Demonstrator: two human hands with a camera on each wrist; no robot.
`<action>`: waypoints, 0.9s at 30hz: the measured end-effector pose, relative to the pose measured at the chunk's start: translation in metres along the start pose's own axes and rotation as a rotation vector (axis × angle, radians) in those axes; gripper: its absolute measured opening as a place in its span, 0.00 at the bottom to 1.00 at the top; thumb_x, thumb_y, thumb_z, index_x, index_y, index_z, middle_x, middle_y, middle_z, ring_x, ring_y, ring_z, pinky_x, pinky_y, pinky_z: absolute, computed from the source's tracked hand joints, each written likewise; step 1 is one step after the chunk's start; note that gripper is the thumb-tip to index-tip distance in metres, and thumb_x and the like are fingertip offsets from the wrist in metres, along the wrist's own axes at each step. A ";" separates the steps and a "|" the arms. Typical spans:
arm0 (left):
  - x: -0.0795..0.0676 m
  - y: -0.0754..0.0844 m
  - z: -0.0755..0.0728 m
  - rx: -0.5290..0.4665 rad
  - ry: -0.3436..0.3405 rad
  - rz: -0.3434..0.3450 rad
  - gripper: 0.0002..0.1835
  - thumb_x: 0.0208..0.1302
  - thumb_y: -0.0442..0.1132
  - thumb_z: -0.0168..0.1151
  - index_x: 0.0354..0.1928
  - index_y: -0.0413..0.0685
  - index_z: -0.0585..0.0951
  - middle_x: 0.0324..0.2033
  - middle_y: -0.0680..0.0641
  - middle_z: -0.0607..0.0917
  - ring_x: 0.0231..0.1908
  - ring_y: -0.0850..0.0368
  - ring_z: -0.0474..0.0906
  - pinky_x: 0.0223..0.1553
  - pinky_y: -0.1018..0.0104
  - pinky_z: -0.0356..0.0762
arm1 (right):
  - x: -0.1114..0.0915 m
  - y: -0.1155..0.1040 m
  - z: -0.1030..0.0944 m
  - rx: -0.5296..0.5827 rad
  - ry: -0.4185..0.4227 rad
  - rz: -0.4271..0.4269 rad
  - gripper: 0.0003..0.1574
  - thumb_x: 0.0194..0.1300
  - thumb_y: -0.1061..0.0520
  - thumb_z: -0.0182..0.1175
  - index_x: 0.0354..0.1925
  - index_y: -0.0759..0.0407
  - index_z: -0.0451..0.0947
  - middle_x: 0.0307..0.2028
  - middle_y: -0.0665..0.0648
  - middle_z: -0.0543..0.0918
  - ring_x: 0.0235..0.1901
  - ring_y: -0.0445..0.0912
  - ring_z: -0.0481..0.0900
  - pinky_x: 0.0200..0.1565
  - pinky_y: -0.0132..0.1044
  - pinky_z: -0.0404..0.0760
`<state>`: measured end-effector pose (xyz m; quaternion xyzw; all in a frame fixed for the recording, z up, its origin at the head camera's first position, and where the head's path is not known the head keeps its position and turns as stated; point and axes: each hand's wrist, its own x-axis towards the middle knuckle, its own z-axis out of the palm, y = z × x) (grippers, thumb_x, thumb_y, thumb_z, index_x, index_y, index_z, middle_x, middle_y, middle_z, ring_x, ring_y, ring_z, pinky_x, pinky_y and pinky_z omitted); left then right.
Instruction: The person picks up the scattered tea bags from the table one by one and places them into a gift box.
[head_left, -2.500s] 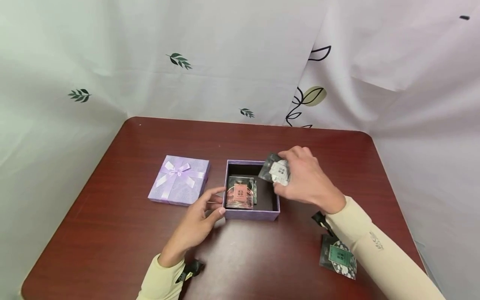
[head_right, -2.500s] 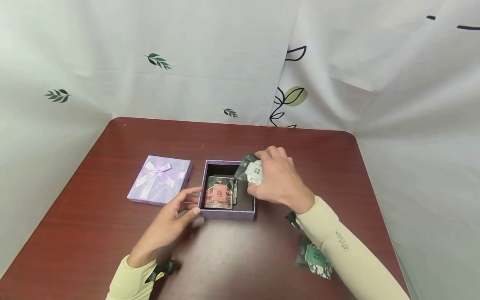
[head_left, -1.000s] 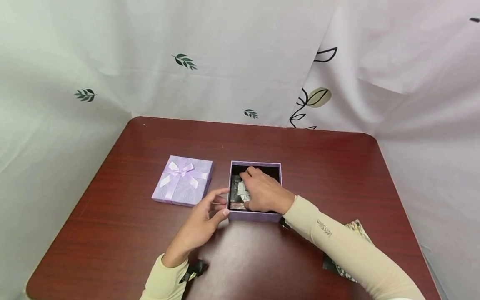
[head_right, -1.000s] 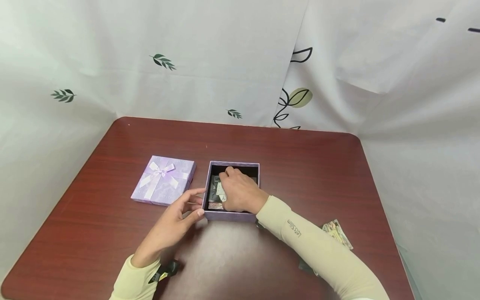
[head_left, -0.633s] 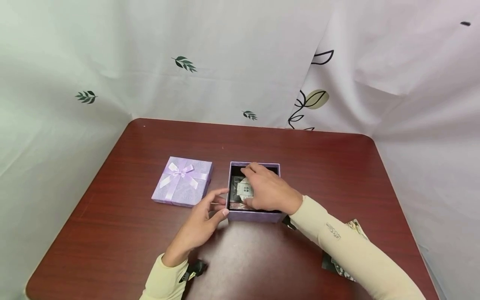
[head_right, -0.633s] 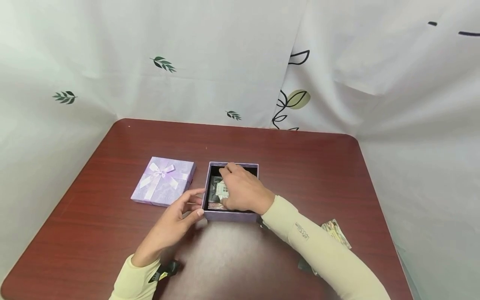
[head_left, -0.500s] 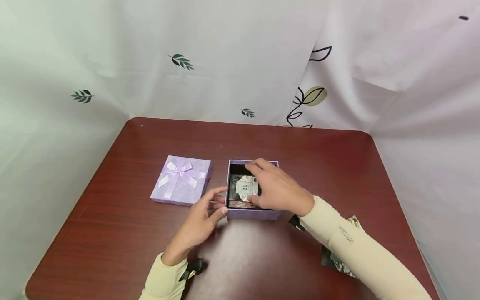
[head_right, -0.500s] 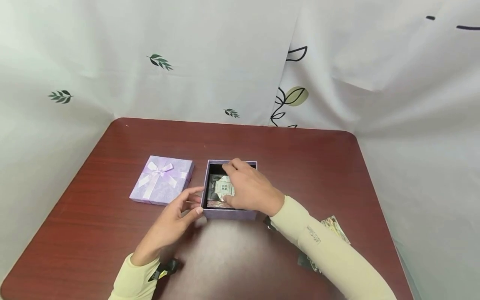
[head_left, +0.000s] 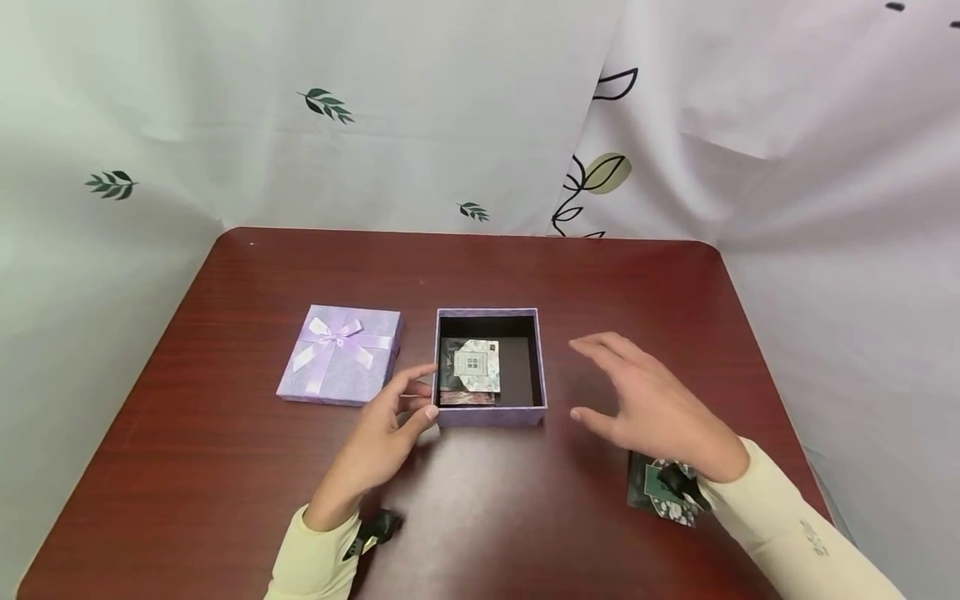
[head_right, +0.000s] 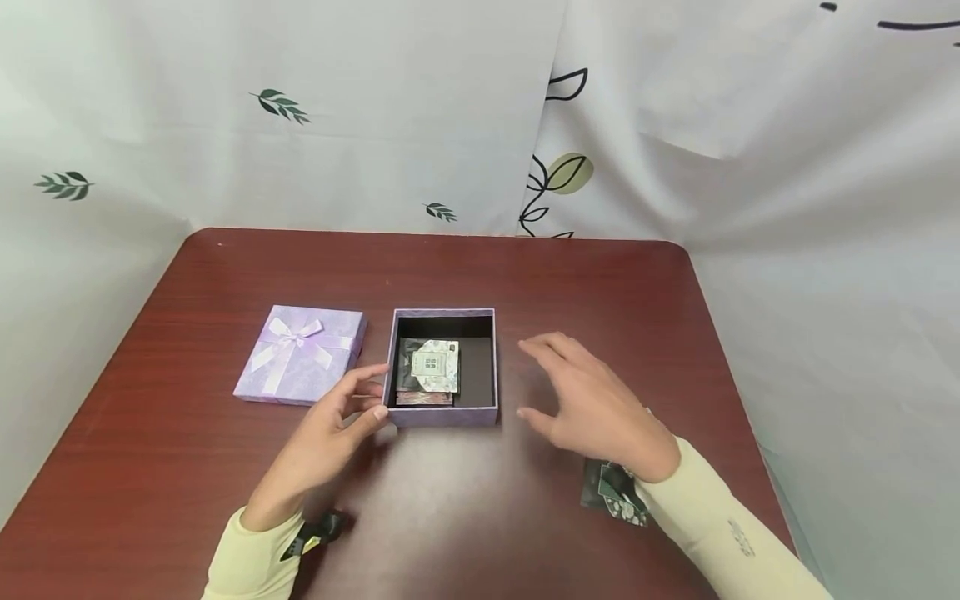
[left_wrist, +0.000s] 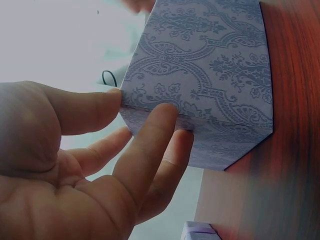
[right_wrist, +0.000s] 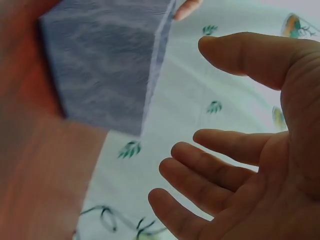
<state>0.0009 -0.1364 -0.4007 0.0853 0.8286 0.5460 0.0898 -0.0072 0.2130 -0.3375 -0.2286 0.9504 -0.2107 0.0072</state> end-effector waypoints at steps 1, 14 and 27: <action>0.000 0.000 0.000 0.005 0.001 0.001 0.30 0.72 0.28 0.65 0.73 0.47 0.73 0.54 0.39 0.86 0.56 0.46 0.84 0.59 0.52 0.83 | -0.007 0.004 0.001 -0.003 0.001 0.012 0.53 0.58 0.45 0.79 0.75 0.56 0.70 0.69 0.53 0.75 0.65 0.52 0.79 0.64 0.54 0.82; 0.000 0.000 -0.002 0.019 -0.006 -0.003 0.29 0.72 0.28 0.64 0.73 0.47 0.73 0.54 0.38 0.85 0.57 0.45 0.84 0.59 0.55 0.84 | -0.095 0.045 0.036 -0.052 -0.033 0.146 0.57 0.48 0.45 0.85 0.71 0.61 0.73 0.62 0.55 0.79 0.61 0.55 0.80 0.59 0.57 0.83; 0.001 -0.001 -0.002 0.005 -0.013 0.017 0.29 0.73 0.28 0.65 0.73 0.47 0.73 0.54 0.38 0.85 0.56 0.45 0.84 0.55 0.65 0.84 | -0.127 0.057 0.051 -0.174 -0.066 0.195 0.59 0.42 0.41 0.86 0.68 0.62 0.77 0.62 0.59 0.79 0.63 0.57 0.76 0.50 0.61 0.78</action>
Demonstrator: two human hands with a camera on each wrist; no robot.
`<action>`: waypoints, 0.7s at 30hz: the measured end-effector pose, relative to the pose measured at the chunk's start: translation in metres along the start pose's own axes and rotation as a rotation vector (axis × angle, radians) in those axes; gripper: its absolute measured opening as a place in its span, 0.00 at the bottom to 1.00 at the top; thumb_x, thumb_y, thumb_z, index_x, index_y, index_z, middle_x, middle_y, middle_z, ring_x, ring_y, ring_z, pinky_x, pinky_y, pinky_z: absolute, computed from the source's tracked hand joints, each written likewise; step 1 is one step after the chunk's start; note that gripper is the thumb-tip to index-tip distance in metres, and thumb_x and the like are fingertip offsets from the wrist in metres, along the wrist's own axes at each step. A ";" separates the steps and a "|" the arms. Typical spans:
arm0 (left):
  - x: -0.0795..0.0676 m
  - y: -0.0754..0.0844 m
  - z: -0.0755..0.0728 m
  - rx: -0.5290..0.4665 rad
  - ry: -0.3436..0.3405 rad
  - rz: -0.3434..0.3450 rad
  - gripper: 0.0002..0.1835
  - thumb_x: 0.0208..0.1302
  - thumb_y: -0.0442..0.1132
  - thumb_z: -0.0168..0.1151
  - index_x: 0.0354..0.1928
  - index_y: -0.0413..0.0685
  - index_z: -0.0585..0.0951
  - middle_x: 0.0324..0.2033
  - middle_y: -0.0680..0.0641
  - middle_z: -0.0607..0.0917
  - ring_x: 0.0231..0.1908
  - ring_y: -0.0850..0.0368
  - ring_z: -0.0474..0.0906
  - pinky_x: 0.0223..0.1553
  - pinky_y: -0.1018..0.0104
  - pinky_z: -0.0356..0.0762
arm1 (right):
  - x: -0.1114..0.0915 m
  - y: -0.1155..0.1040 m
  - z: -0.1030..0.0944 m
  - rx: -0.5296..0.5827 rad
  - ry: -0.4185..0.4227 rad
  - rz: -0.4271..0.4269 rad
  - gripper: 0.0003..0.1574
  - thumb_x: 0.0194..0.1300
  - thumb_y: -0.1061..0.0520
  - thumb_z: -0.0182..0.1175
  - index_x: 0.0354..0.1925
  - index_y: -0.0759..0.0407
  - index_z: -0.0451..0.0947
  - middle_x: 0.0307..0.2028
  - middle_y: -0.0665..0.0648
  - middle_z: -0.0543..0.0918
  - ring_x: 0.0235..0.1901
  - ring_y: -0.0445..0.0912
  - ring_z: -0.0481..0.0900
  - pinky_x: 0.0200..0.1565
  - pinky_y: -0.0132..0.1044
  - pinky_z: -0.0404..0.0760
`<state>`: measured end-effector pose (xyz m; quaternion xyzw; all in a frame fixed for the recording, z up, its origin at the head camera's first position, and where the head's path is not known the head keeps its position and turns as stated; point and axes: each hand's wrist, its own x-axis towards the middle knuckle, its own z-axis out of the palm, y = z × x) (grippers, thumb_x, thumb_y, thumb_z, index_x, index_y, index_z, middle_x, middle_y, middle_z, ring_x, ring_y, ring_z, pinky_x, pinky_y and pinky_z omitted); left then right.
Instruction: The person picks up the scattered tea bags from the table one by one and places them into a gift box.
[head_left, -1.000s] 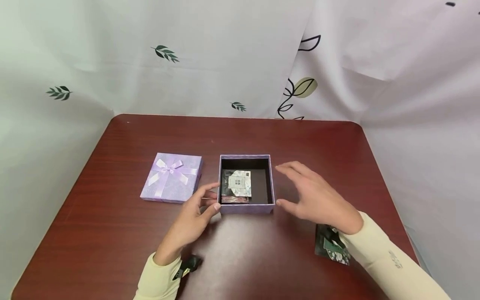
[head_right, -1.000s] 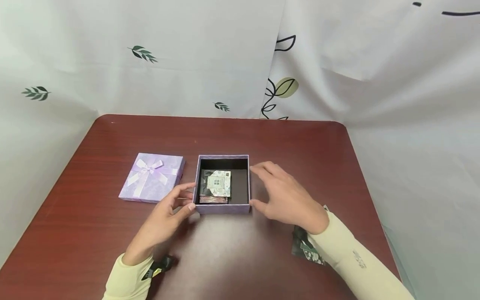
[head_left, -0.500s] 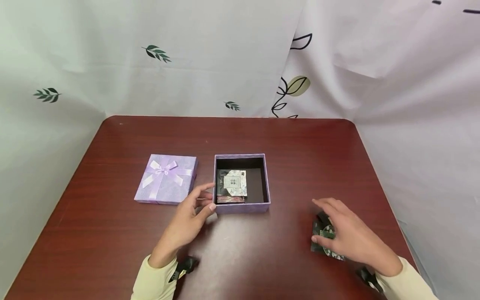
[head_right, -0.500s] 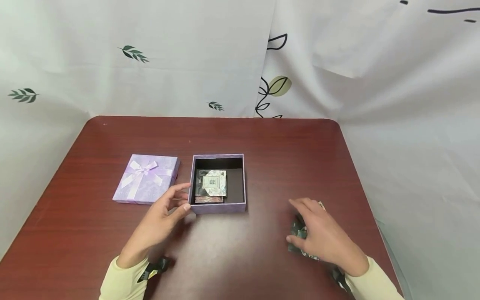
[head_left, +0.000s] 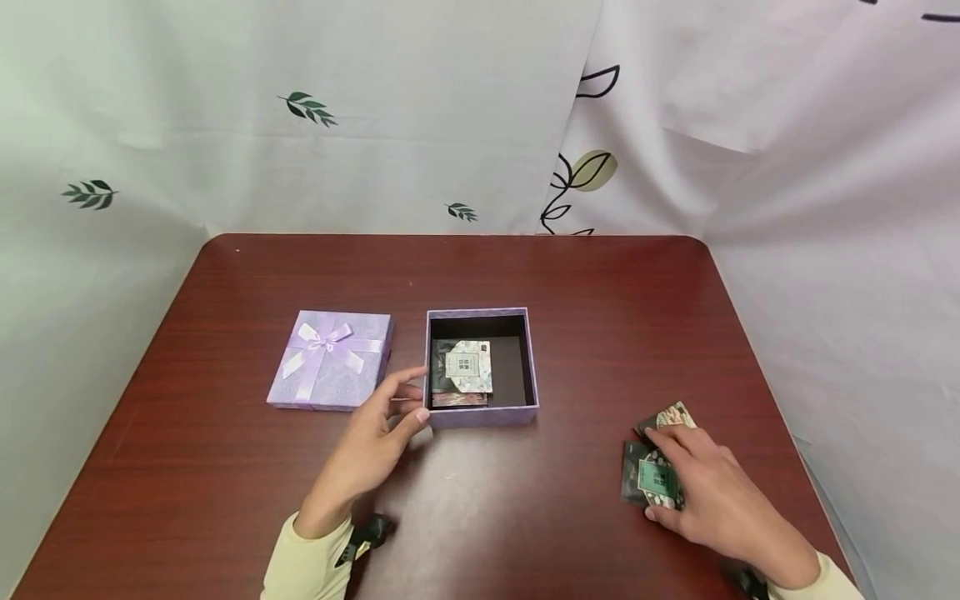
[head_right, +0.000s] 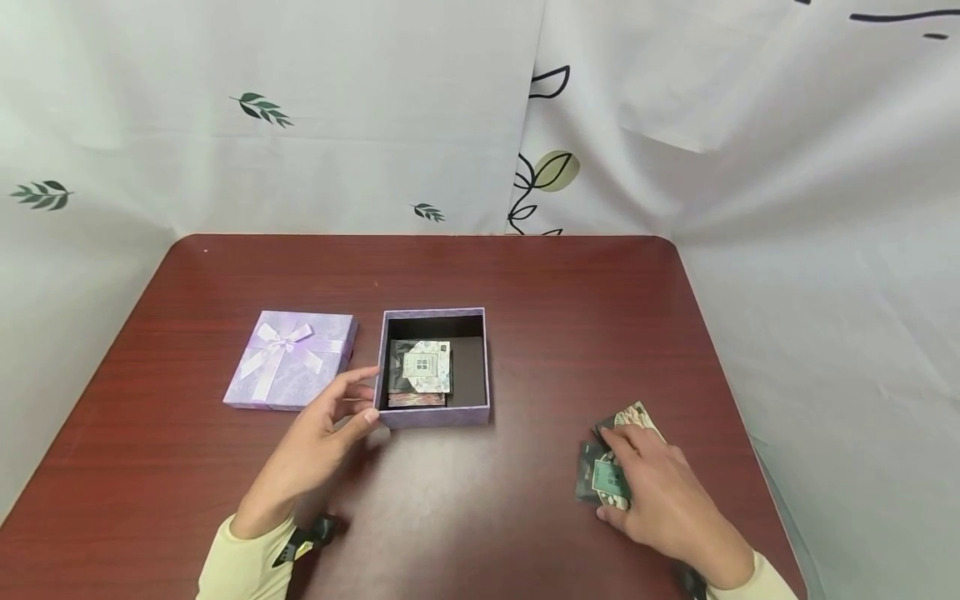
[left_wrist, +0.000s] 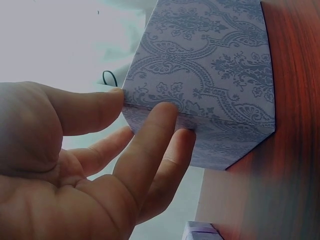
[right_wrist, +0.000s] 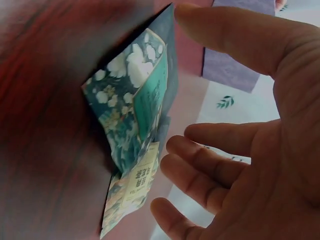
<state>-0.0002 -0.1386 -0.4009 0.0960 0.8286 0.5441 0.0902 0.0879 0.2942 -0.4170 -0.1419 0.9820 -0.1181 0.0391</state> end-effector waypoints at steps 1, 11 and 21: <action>0.000 0.000 0.000 0.000 0.001 0.000 0.29 0.73 0.28 0.65 0.73 0.47 0.73 0.54 0.38 0.85 0.56 0.45 0.84 0.55 0.65 0.84 | -0.001 0.000 0.000 -0.007 -0.005 0.005 0.59 0.41 0.40 0.86 0.67 0.63 0.78 0.61 0.59 0.79 0.62 0.57 0.76 0.50 0.60 0.78; -0.001 0.001 0.000 0.016 0.005 -0.014 0.28 0.73 0.29 0.64 0.73 0.47 0.73 0.54 0.39 0.86 0.56 0.46 0.84 0.57 0.61 0.84 | -0.005 0.005 0.009 -0.031 -0.028 0.018 0.55 0.37 0.39 0.88 0.61 0.61 0.83 0.54 0.55 0.78 0.52 0.49 0.78 0.45 0.53 0.77; -0.001 0.002 0.002 0.017 0.007 -0.015 0.29 0.72 0.28 0.66 0.73 0.47 0.73 0.54 0.39 0.86 0.56 0.46 0.85 0.59 0.55 0.83 | -0.005 0.009 0.010 0.032 -0.006 0.025 0.50 0.36 0.42 0.89 0.56 0.57 0.82 0.52 0.54 0.78 0.57 0.53 0.76 0.45 0.53 0.74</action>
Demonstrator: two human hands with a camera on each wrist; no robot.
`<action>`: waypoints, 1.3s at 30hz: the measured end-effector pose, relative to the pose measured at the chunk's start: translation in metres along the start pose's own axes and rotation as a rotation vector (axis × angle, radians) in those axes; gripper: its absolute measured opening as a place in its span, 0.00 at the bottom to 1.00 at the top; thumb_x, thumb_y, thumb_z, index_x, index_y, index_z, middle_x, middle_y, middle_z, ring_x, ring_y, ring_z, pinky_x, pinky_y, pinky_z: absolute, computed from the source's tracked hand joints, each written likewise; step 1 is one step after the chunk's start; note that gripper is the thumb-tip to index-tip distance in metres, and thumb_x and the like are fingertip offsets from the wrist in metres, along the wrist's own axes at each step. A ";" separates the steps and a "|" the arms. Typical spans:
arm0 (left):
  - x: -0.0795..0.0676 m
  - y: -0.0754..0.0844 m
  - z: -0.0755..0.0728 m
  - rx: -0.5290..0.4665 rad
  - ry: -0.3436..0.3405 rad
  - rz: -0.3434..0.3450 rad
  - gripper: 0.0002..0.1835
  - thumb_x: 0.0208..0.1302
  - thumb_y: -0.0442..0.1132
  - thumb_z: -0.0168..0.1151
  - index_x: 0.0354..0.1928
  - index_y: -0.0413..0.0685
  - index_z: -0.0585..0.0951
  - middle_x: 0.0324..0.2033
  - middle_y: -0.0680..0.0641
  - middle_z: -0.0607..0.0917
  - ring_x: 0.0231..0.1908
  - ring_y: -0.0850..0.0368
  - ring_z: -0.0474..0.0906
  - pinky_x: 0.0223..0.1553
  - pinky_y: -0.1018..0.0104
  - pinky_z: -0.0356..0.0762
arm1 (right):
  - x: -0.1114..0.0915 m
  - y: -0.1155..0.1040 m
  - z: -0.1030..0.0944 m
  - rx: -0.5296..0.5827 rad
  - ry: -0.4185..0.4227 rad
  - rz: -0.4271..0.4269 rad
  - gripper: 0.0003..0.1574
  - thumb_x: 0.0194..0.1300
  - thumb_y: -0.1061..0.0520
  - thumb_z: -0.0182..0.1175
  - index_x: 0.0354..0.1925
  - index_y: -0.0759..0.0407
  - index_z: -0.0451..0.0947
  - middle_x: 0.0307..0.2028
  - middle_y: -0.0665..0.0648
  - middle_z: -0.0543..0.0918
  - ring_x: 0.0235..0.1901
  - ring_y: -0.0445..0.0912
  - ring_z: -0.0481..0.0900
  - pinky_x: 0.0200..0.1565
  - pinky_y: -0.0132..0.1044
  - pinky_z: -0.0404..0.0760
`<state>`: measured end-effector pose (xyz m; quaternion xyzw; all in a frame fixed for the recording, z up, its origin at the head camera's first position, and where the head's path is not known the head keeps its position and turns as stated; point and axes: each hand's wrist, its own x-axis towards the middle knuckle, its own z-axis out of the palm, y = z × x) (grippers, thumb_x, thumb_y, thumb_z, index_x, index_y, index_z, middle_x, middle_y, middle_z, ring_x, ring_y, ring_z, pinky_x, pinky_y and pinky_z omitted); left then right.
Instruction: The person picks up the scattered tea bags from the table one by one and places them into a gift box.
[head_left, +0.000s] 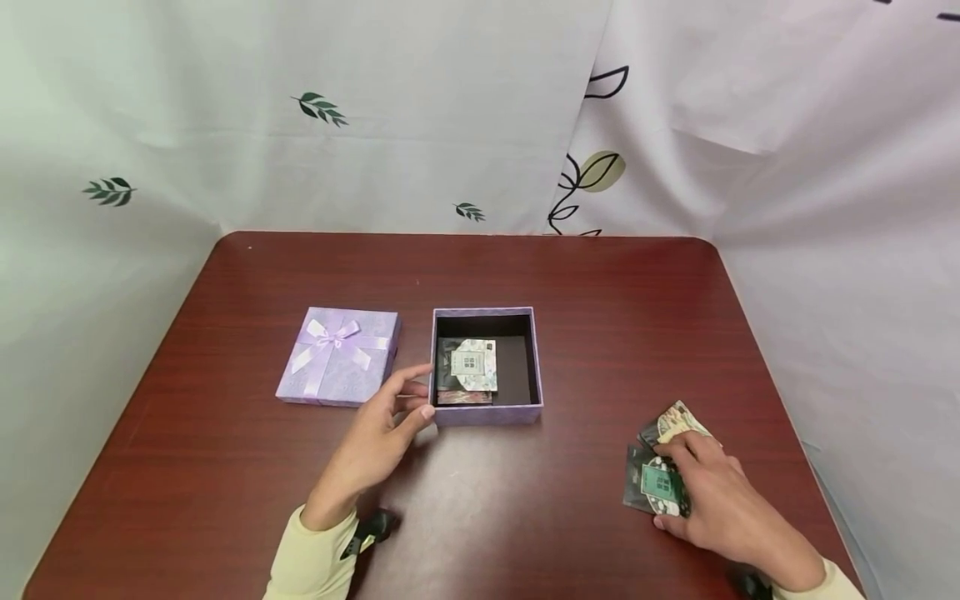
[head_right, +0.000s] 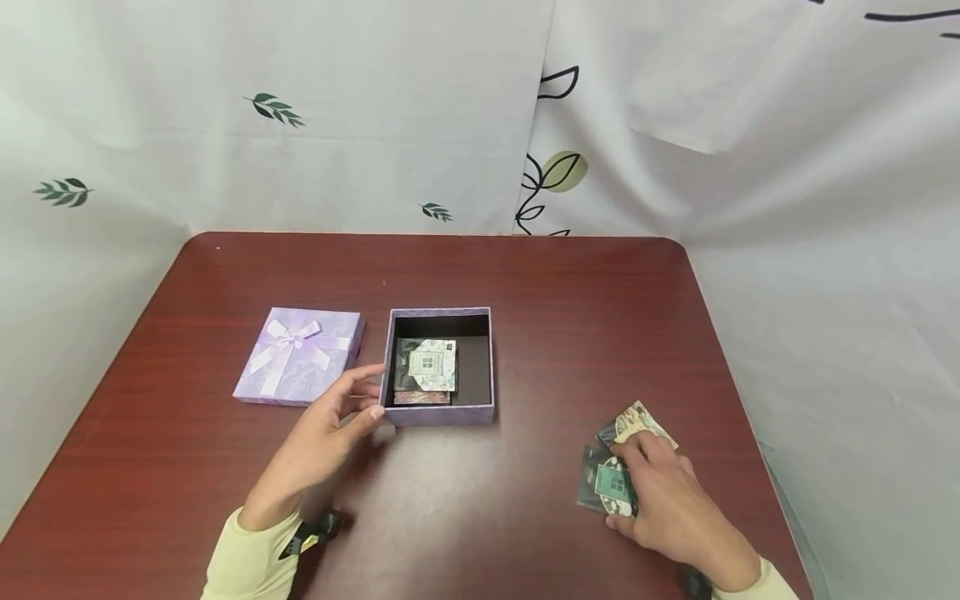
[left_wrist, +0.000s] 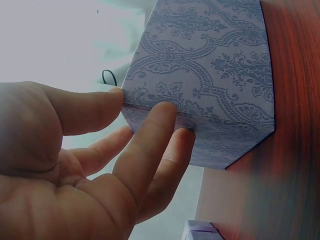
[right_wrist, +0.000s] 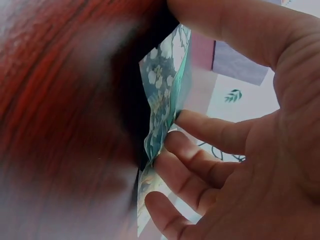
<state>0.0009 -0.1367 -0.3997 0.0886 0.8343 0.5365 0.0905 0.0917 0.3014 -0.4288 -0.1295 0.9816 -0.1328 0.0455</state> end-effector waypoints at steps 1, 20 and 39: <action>0.000 0.000 0.000 -0.001 0.000 0.004 0.29 0.72 0.29 0.66 0.73 0.47 0.73 0.54 0.39 0.86 0.56 0.46 0.85 0.59 0.55 0.83 | 0.000 0.000 -0.001 0.001 -0.005 0.005 0.49 0.36 0.42 0.89 0.56 0.56 0.81 0.53 0.54 0.79 0.58 0.53 0.75 0.45 0.53 0.74; -0.001 0.004 -0.001 -0.026 0.010 -0.010 0.29 0.72 0.29 0.65 0.73 0.48 0.74 0.54 0.38 0.85 0.55 0.46 0.86 0.57 0.59 0.83 | 0.024 -0.012 -0.018 0.034 0.136 -0.193 0.48 0.34 0.46 0.88 0.53 0.56 0.77 0.48 0.47 0.76 0.51 0.43 0.72 0.48 0.39 0.77; 0.000 0.002 0.001 -0.014 0.010 -0.018 0.28 0.72 0.30 0.66 0.72 0.49 0.74 0.53 0.38 0.85 0.54 0.47 0.86 0.60 0.51 0.81 | 0.108 -0.073 -0.082 0.038 0.117 -0.354 0.51 0.41 0.43 0.85 0.59 0.62 0.75 0.52 0.53 0.75 0.51 0.47 0.70 0.47 0.42 0.80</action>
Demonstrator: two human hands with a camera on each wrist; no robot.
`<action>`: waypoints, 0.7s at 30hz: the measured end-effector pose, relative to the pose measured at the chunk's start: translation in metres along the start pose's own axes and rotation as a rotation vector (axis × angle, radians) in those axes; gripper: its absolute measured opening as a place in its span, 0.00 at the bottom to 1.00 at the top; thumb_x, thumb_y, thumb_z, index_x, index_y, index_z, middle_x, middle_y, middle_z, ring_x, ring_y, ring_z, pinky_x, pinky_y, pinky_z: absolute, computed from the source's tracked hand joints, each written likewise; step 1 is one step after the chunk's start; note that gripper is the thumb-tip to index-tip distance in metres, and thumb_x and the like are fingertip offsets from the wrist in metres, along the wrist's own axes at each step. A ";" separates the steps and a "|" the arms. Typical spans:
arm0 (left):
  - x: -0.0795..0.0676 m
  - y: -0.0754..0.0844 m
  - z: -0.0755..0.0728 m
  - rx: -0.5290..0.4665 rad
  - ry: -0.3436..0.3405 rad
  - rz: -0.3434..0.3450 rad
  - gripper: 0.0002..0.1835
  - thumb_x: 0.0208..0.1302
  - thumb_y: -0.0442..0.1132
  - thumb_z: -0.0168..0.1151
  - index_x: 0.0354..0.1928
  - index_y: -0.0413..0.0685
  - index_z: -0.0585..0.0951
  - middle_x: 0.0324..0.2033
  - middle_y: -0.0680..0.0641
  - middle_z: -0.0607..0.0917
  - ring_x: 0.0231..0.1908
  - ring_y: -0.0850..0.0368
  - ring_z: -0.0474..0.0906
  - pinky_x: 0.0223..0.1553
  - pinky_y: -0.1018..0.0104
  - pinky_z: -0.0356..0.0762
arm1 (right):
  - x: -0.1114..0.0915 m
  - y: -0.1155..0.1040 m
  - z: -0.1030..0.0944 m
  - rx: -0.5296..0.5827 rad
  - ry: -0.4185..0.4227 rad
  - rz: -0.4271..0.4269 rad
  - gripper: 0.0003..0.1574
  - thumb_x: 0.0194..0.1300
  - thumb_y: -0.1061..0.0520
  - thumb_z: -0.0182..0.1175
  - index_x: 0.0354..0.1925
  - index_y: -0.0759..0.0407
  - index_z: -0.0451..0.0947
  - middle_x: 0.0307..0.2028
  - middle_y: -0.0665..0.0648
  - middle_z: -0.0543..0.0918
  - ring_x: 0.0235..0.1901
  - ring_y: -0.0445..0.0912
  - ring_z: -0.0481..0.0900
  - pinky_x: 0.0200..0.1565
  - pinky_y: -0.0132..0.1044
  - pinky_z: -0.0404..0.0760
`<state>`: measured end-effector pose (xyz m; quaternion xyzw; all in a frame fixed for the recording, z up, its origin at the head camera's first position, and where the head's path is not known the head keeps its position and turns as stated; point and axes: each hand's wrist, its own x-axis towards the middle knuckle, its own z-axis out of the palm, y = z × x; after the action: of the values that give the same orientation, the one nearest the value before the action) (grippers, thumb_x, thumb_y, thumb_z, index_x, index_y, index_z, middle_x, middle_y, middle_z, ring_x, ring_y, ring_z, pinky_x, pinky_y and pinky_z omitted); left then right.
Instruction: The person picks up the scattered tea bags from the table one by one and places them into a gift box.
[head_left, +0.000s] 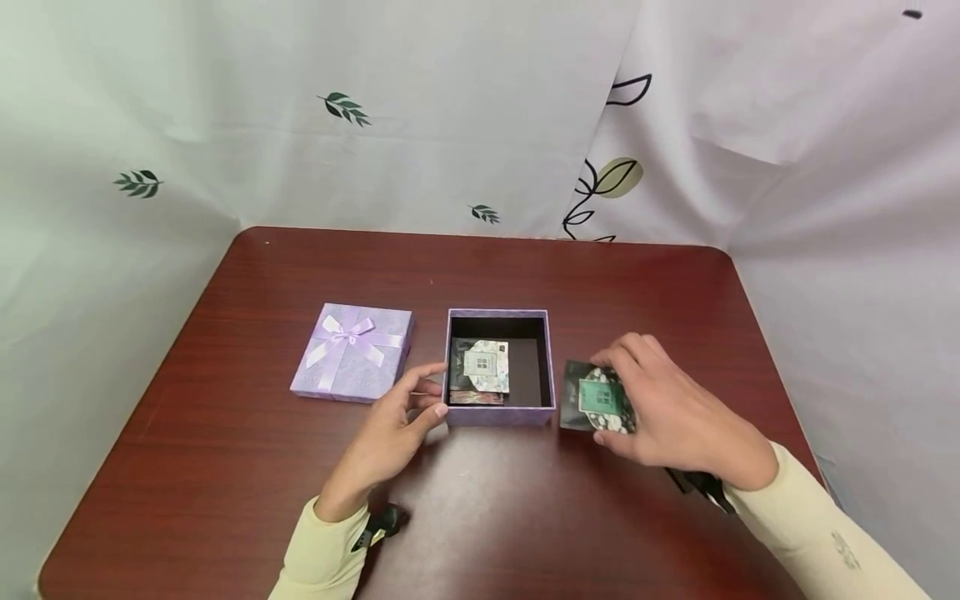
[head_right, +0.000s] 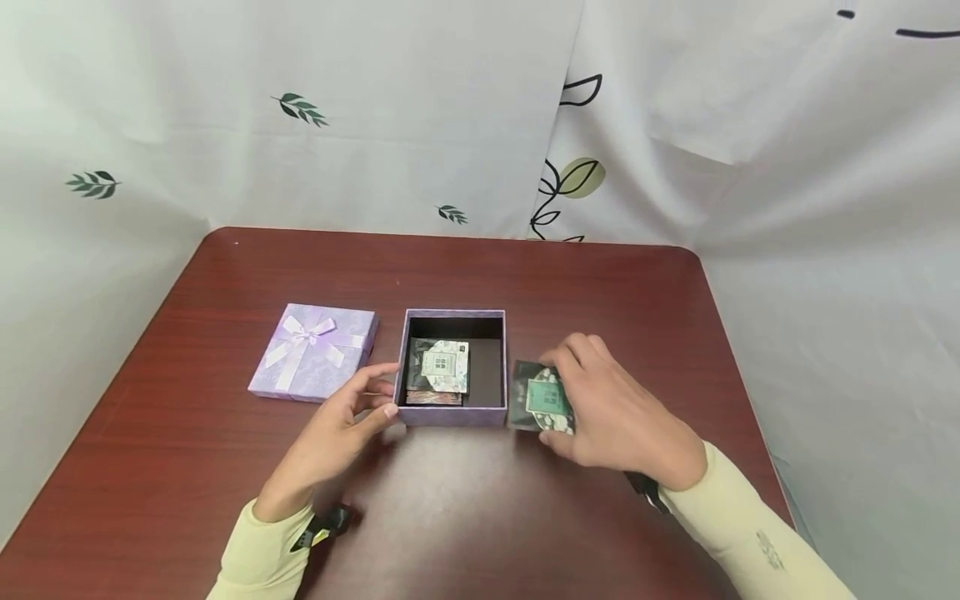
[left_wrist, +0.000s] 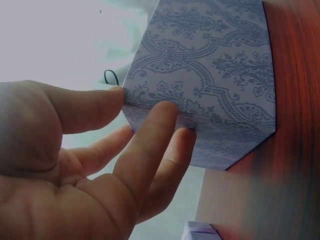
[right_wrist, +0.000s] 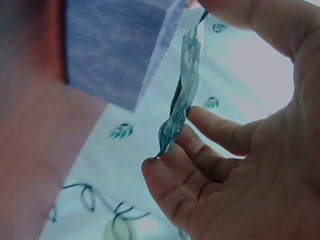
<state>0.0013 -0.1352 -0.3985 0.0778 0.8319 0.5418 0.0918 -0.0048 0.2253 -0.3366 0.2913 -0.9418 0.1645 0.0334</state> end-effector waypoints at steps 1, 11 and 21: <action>0.000 0.000 0.000 0.001 0.000 0.001 0.28 0.72 0.30 0.66 0.72 0.49 0.74 0.53 0.39 0.85 0.54 0.47 0.86 0.60 0.50 0.81 | 0.008 -0.002 -0.001 0.007 -0.005 -0.016 0.51 0.42 0.43 0.85 0.60 0.61 0.75 0.52 0.53 0.75 0.52 0.47 0.70 0.47 0.42 0.80; 0.001 0.000 0.003 -0.011 -0.015 -0.004 0.28 0.72 0.30 0.65 0.73 0.49 0.74 0.54 0.38 0.84 0.55 0.46 0.86 0.61 0.46 0.81 | 0.076 -0.019 0.011 0.057 -0.088 -0.129 0.52 0.49 0.39 0.81 0.64 0.60 0.72 0.55 0.55 0.73 0.52 0.49 0.68 0.50 0.41 0.77; -0.001 0.002 0.002 -0.012 -0.007 -0.025 0.29 0.73 0.30 0.65 0.73 0.50 0.74 0.54 0.39 0.84 0.55 0.46 0.86 0.61 0.47 0.81 | 0.126 -0.032 0.040 0.077 -0.158 -0.106 0.48 0.50 0.41 0.79 0.63 0.61 0.73 0.51 0.56 0.73 0.51 0.51 0.70 0.50 0.42 0.79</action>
<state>0.0029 -0.1325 -0.3975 0.0689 0.8290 0.5455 0.1019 -0.0897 0.1196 -0.3450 0.3538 -0.9177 0.1754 -0.0434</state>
